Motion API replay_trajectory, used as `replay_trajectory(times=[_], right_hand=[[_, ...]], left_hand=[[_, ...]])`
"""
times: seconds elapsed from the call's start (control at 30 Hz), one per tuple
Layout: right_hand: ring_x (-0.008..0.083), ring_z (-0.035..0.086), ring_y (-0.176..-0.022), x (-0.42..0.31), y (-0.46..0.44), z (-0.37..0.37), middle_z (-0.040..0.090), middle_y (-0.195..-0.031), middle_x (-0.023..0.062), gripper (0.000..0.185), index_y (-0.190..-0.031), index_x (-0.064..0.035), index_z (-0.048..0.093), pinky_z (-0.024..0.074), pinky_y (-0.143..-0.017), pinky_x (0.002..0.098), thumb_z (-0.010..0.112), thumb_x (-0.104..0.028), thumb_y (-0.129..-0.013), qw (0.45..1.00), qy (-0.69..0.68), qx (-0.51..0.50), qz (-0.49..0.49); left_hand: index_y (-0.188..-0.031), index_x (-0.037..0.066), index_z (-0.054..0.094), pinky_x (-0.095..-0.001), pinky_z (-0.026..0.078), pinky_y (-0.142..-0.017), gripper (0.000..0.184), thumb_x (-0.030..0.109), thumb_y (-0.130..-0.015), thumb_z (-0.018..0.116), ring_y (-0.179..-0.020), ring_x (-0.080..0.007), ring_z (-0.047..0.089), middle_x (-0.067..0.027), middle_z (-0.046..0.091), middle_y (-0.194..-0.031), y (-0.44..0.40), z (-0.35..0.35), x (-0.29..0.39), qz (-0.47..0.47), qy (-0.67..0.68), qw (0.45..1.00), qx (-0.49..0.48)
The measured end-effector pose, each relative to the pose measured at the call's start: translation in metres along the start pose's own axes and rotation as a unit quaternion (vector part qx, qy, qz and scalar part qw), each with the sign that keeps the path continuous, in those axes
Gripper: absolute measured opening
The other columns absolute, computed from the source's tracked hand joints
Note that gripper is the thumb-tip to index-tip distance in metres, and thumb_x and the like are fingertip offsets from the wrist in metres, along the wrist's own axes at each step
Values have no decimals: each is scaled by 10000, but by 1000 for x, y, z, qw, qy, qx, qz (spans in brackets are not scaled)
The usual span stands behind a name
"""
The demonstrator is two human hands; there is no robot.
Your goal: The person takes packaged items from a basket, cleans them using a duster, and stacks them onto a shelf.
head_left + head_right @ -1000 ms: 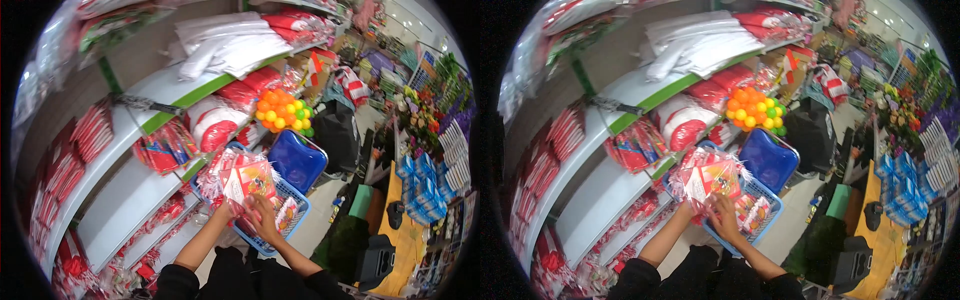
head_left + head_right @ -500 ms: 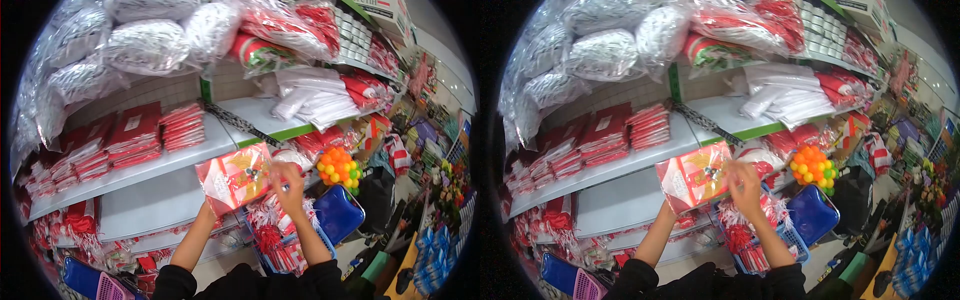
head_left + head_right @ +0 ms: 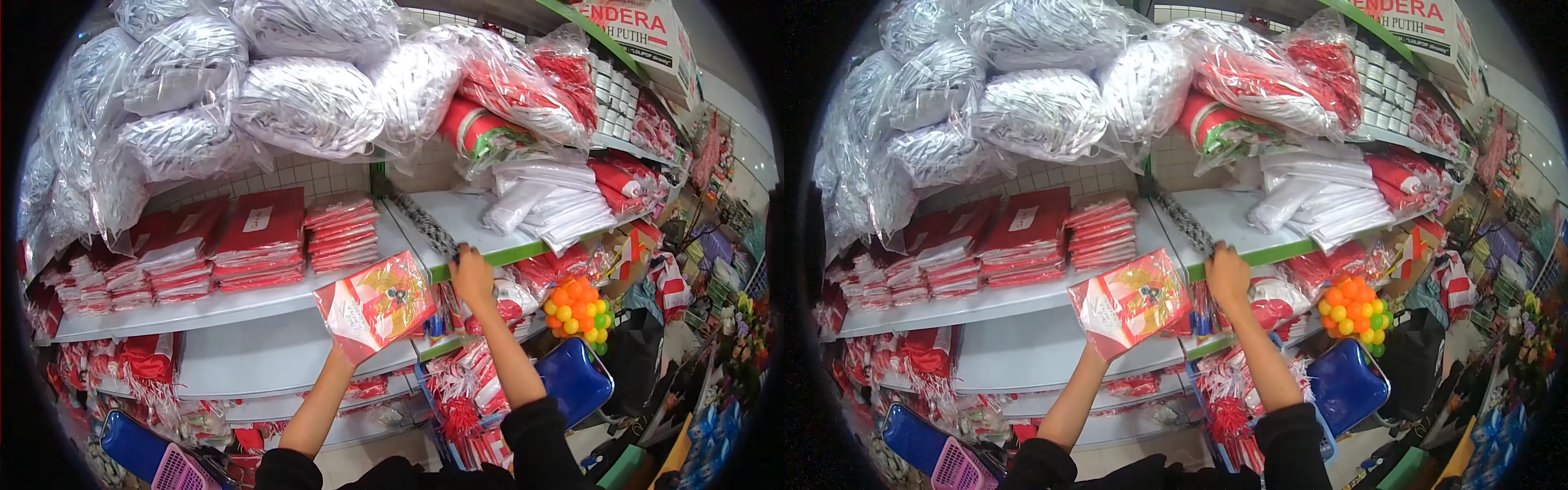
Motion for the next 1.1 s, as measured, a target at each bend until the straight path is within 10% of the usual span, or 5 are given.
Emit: replay_trajectory(times=[0.4, 0.53, 0.8, 0.97, 1.1], right_hand=[[391, 575, -642, -9, 225, 54, 598, -782, 212, 306, -1066, 62, 469, 435, -565, 446, 497, -189, -894, 967, -113, -197, -116], [411, 585, -659, 8, 221, 42, 602, -747, 250, 450, -1228, 76, 385, 426, -567, 494, 512, -193, -890, 956, -208, -111, 175], [423, 573, -614, -31, 251, 38, 589, -723, 244, 347, -1035, 24, 438, 450, -556, 508, 614, -174, -811, 973, -146, -151, -92], [409, 560, -596, -20, 241, 40, 546, -627, 232, 300, -1039, 25, 433, 419, -518, 476, 524, -214, -882, 932, -279, -79, 217], [427, 557, -557, -64, 248, 29, 527, -560, 220, 298, -1003, 14, 404, 428, -502, 488, 544, -207, -861, 966, -163, -177, -92]], left_hand=[[-1377, 120, 303, -474, 389, -1004, 504, 406, -962, 287, -1240, -285, 412, -109, 368, -1399, 22, -62, 14, 70, -125, 965, 221], [-1378, 84, 304, -531, 348, -1023, 575, 468, -952, 265, -1256, -343, 396, -157, 364, -1400, 17, -58, 5, 9, 111, 987, 114], [-1381, 92, 300, -515, 362, -1017, 540, 429, -959, 285, -1262, -335, 390, -152, 354, -1406, 29, -48, 7, 14, 44, 992, 119], [-1381, 99, 301, -510, 371, -1011, 514, 403, -967, 288, -1261, -322, 393, -143, 353, -1408, 23, -37, 5, 25, 32, 989, 143], [-1349, 34, 337, -460, 386, -1017, 546, 411, -955, 325, -1233, -324, 426, -179, 400, -1365, 30, -87, 4, 41, -61, 995, 72]])
Point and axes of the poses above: each hand's wrist, its own y-axis away from the middle knuckle, its own z-axis out of the palm, x = y × z, the point moved 5 cm from there along -y, towards the middle knuckle
